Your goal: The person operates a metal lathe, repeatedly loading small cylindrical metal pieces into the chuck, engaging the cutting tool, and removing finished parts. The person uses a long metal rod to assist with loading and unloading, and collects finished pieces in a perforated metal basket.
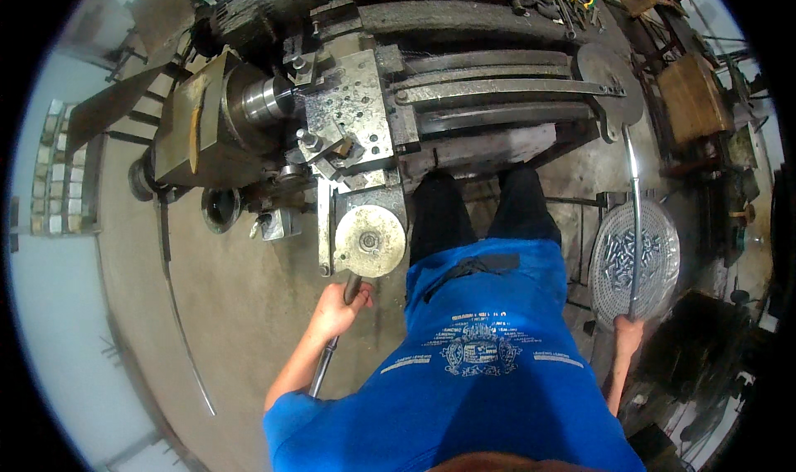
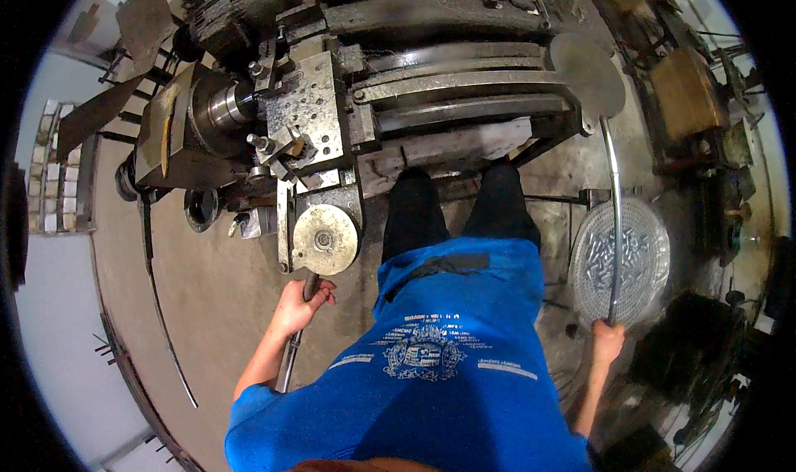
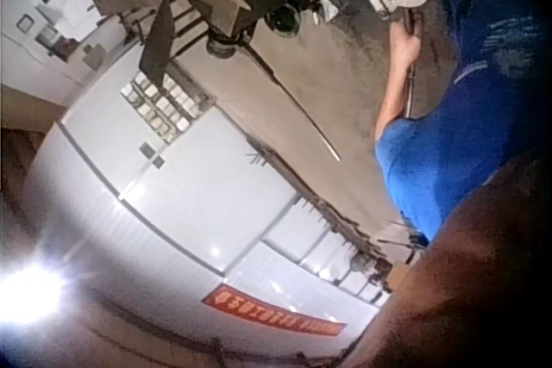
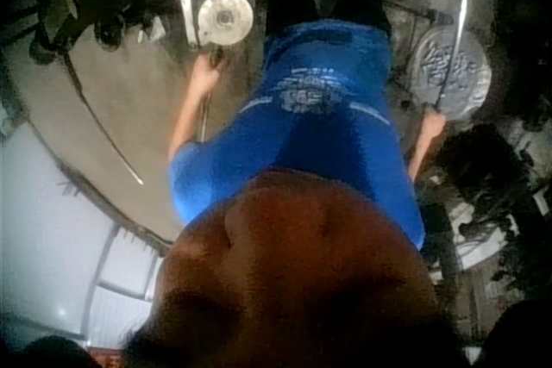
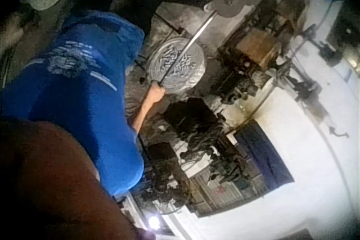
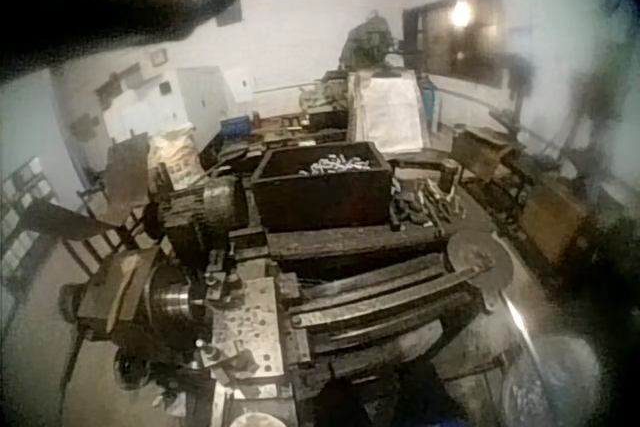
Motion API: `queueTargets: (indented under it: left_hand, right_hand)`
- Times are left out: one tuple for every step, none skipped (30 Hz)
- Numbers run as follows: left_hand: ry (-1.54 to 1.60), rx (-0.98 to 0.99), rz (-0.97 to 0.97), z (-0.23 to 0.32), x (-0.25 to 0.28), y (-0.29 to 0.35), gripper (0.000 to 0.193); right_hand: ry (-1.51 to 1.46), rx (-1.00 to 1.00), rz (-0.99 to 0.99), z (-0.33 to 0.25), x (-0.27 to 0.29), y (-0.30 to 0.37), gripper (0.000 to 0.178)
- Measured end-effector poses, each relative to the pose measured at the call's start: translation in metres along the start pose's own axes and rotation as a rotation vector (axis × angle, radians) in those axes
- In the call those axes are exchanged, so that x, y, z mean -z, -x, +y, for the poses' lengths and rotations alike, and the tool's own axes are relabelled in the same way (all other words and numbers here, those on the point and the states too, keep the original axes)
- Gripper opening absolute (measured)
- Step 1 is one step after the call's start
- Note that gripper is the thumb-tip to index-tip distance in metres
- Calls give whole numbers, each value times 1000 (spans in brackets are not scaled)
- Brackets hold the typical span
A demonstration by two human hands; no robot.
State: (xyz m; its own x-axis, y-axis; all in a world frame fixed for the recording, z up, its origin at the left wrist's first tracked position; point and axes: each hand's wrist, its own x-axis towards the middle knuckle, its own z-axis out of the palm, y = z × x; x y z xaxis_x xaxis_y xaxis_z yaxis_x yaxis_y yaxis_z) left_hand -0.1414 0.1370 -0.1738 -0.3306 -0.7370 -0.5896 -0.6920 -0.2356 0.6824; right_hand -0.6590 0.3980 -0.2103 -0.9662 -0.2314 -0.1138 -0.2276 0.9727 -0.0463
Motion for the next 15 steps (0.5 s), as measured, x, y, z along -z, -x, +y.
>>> queueTargets:
  left_hand:
    - [6, -10, 6, -2, -1, -1, 18]
    - [-2, -17, 22, -1, -1, 0, 17]
    - [-10, -24, 39, 1, -2, 1, 17]
    - [-18, -32, 55, 2, -4, 2, 16]
    - [-18, -28, 54, 2, -4, 2, 16]
    - [-18, -24, 54, 2, -4, 2, 17]
    - [-18, -21, 53, 2, -4, 1, 17]
    - [-24, -12, 48, 2, -4, 2, 17]
    - [-29, -5, 42, 2, -4, 2, 17]
    - [-35, 2, 36, 3, -4, 2, 17]
    - [-48, 13, 39, 3, -3, 2, 17]
    - [-61, 24, 42, 2, -3, 2, 16]
    - [-74, 34, 44, 2, -5, 2, 16]
    - [-66, 35, 55, 2, -4, 1, 16]
    - [-51, 43, 69, -1, -5, 1, 15]
  right_hand:
    - [8, -13, 16, 0, 0, 1, 39]
    - [-15, -11, 2, -3, 2, 2, 39]
    - [-38, -8, -12, -8, 7, 5, 39]
    - [-60, -6, -26, -10, 9, 6, 38]
    - [-50, 7, -21, -7, 6, 5, 39]
    - [-39, 19, -16, -1, 1, 2, 39]
    - [-29, 31, -11, 6, -3, -1, 39]
    - [-50, 78, -6, 11, -6, -2, 38]
    - [-71, 124, -2, 16, -9, -3, 37]
    - [-92, 170, 4, 20, -12, -4, 36]
    - [-112, 162, -14, 17, -11, -2, 35]
    - [-133, 152, -31, 15, -9, 1, 33]
    - [-152, 142, -49, 12, -5, 3, 32]
    - [-161, 112, -67, 4, 1, 11, 31]
    - [-166, 89, -87, -7, 11, 15, 31]
